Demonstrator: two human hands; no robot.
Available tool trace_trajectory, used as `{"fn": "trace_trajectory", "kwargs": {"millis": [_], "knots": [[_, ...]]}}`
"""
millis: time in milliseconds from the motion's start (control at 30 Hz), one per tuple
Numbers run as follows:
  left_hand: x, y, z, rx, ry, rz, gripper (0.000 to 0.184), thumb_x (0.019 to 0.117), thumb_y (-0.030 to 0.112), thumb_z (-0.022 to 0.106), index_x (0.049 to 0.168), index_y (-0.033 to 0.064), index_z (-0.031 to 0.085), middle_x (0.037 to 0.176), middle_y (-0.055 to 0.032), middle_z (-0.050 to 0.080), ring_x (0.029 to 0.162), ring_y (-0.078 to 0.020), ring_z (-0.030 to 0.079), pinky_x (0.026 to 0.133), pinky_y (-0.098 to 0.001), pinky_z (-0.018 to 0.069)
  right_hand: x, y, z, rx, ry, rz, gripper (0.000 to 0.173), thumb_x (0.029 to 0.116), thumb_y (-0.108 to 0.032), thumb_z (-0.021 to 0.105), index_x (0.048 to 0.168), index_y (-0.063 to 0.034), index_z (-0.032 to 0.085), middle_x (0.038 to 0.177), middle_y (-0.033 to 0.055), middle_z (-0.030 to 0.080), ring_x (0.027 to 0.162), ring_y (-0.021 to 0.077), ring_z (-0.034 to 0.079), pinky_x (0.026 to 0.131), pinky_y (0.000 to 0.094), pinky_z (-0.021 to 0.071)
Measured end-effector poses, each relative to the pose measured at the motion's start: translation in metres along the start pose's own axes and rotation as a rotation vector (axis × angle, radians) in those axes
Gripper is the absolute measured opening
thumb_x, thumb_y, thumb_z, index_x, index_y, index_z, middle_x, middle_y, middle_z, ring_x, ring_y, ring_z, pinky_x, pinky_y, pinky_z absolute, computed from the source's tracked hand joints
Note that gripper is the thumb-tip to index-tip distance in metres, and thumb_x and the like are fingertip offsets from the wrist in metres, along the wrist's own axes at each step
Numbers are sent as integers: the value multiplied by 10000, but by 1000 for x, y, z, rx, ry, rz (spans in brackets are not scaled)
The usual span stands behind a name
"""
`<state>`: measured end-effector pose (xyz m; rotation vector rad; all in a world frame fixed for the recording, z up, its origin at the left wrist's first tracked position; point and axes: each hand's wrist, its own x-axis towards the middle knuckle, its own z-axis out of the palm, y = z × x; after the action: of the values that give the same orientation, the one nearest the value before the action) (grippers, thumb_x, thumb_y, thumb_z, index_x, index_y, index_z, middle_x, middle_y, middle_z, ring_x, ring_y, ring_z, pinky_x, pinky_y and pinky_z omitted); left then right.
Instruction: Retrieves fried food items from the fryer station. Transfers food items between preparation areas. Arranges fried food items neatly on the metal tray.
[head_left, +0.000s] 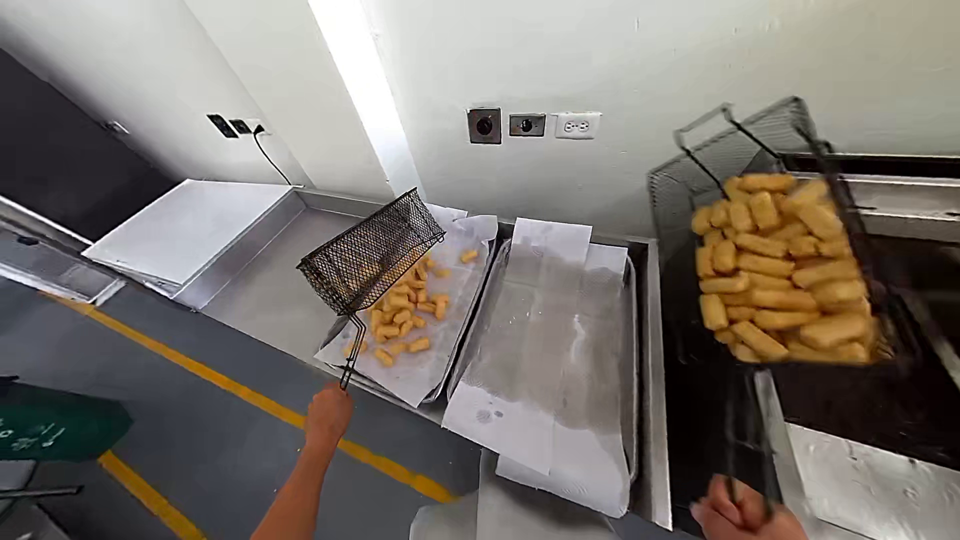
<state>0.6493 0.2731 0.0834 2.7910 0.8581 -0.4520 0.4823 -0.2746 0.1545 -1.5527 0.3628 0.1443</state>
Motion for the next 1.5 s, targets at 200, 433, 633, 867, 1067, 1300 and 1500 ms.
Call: {"fn": "trace_trajectory", "kwargs": {"millis": [200, 433, 633, 867, 1067, 1300, 1500], "knots": [[37, -29, -32, -152, 53, 82, 270, 1030, 146, 522, 1139, -56, 665, 1035, -286, 691, 1027, -455, 673, 891, -641, 514, 74, 19, 141, -321, 33, 24, 131, 780, -42, 642, 779, -113, 533, 581, -54, 459, 447, 74, 433, 429, 274, 385], [135, -121, -82, -345, 94, 248, 194, 945, 23, 582, 1069, -118, 631, 880, -271, 634, 809, -394, 624, 740, -599, 501, 145, 40, 300, -677, 10, 169, 46, 889, -70, 598, 908, -32, 614, 718, 59, 541, 649, 190, 542, 607, 401, 453], [195, -177, -101, -419, 29, 271, 152, 912, 25, 592, 1004, -94, 613, 767, -154, 576, 688, -249, 546, 651, -466, 475, 169, 41, 359, -926, 27, 314, 173, 977, -155, 539, 1036, -20, 630, 846, 162, 645, 829, 331, 664, 727, 524, 522], [243, -188, -104, -448, 3, 284, 122, 897, 22, 606, 971, -74, 619, 743, -114, 553, 677, -213, 521, 640, -433, 458, 163, 43, 403, -1040, 131, 418, 241, 999, -202, 522, 1142, -36, 620, 966, 200, 703, 973, 383, 704, 813, 569, 545], [245, -163, -117, -481, 35, 386, 51, 893, 2, 613, 921, -40, 604, 688, -69, 504, 620, -183, 481, 586, -402, 421, 154, 35, 412, -886, 234, 347, 168, 958, -158, 569, 1049, -35, 637, 848, 150, 666, 845, 327, 678, 737, 522, 525], [187, -113, -122, -680, -68, 595, 73, 839, 44, 612, 910, 27, 616, 603, 53, 442, 479, -49, 411, 461, -237, 369, 114, 27, 362, -418, 243, 30, 232, 974, -148, 575, 1163, -60, 676, 671, -20, 521, 538, 83, 462, 523, 286, 418], [61, -37, -120, -1040, -572, 732, 211, 914, -1, 556, 1122, 27, 530, 533, 67, 512, 368, -56, 481, 364, -235, 465, 40, -10, 282, 69, 226, -33, 211, 1009, -136, 492, 1187, -76, 586, 573, -45, 563, 402, 59, 524, 377, 225, 475]]}}
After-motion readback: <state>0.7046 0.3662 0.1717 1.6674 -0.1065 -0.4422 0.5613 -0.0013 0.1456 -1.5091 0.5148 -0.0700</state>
